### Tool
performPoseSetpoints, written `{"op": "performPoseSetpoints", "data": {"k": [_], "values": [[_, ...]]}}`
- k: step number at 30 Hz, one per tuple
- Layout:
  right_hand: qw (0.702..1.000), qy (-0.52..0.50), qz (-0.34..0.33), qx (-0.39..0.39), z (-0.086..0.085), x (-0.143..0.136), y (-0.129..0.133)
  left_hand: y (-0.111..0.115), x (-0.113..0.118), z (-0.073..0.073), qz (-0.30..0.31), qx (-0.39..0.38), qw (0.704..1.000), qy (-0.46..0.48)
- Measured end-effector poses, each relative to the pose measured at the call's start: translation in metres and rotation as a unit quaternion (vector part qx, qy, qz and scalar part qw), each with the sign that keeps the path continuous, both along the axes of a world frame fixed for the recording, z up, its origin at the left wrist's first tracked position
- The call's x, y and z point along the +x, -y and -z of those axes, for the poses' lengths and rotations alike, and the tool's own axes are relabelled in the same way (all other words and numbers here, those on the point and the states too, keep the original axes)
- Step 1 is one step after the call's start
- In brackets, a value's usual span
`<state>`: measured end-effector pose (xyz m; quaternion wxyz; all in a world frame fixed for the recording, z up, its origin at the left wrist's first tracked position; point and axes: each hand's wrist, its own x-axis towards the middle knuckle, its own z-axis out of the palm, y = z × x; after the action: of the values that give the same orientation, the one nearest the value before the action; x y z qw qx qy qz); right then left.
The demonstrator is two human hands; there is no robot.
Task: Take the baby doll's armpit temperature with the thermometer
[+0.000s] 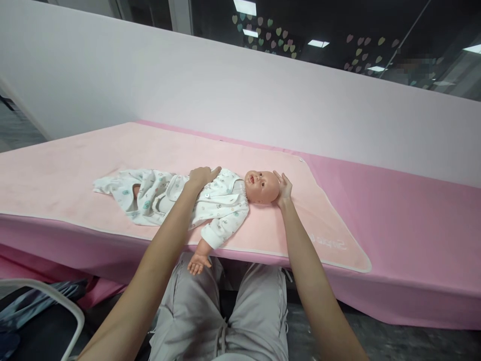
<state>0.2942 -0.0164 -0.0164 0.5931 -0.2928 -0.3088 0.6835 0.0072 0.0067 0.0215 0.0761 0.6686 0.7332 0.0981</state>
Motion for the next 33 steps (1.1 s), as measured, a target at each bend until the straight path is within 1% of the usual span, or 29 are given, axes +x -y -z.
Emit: {"op": "performPoseSetpoints", "data": {"k": [3,4,6,8,13,19,23,25,26,27,29,31,33], "values": [[0.996,0.022,-0.080,-0.013,-0.003,-0.007,0.005,-0.002,0.000,0.001,-0.002,-0.001,1.000,0.000],[0.996,0.025,-0.089,-0.017,-0.003,-0.008,0.006,-0.003,0.000,0.002,-0.003,-0.001,1.000,-0.001],[0.996,0.027,-0.087,-0.020,-0.003,-0.009,0.006,-0.003,-0.001,0.002,-0.003,-0.003,1.000,-0.002],[0.997,0.024,-0.072,-0.019,-0.003,-0.008,0.005,-0.003,-0.001,0.002,-0.003,-0.006,1.000,-0.002],[1.000,-0.010,0.006,-0.006,0.002,-0.002,0.000,-0.003,-0.002,0.002,0.000,-0.003,1.000,-0.002],[0.997,-0.073,0.041,0.002,0.008,0.007,-0.006,-0.003,-0.002,0.003,0.001,-0.002,1.000,-0.005],[0.989,-0.107,0.099,0.024,0.006,0.015,-0.010,-0.002,-0.002,0.003,0.001,-0.005,1.000,-0.006],[0.988,-0.091,0.116,0.031,0.002,0.013,-0.010,-0.002,-0.002,0.002,0.005,-0.006,1.000,-0.008],[0.992,-0.068,0.108,0.025,0.000,0.011,-0.009,-0.002,-0.002,0.002,0.006,-0.007,1.000,-0.010],[0.996,-0.038,0.083,0.015,-0.002,0.007,-0.006,-0.002,-0.002,0.002,0.007,-0.007,1.000,-0.011],[1.000,0.017,-0.002,-0.011,-0.007,-0.002,0.000,-0.003,-0.002,0.002,0.006,-0.007,1.000,-0.014],[0.997,0.027,-0.075,-0.010,-0.010,-0.010,0.007,-0.004,-0.003,0.002,0.005,-0.008,1.000,-0.017],[0.994,0.016,-0.108,0.003,-0.011,-0.013,0.011,-0.005,-0.003,0.002,0.006,-0.010,1.000,-0.020]]}}
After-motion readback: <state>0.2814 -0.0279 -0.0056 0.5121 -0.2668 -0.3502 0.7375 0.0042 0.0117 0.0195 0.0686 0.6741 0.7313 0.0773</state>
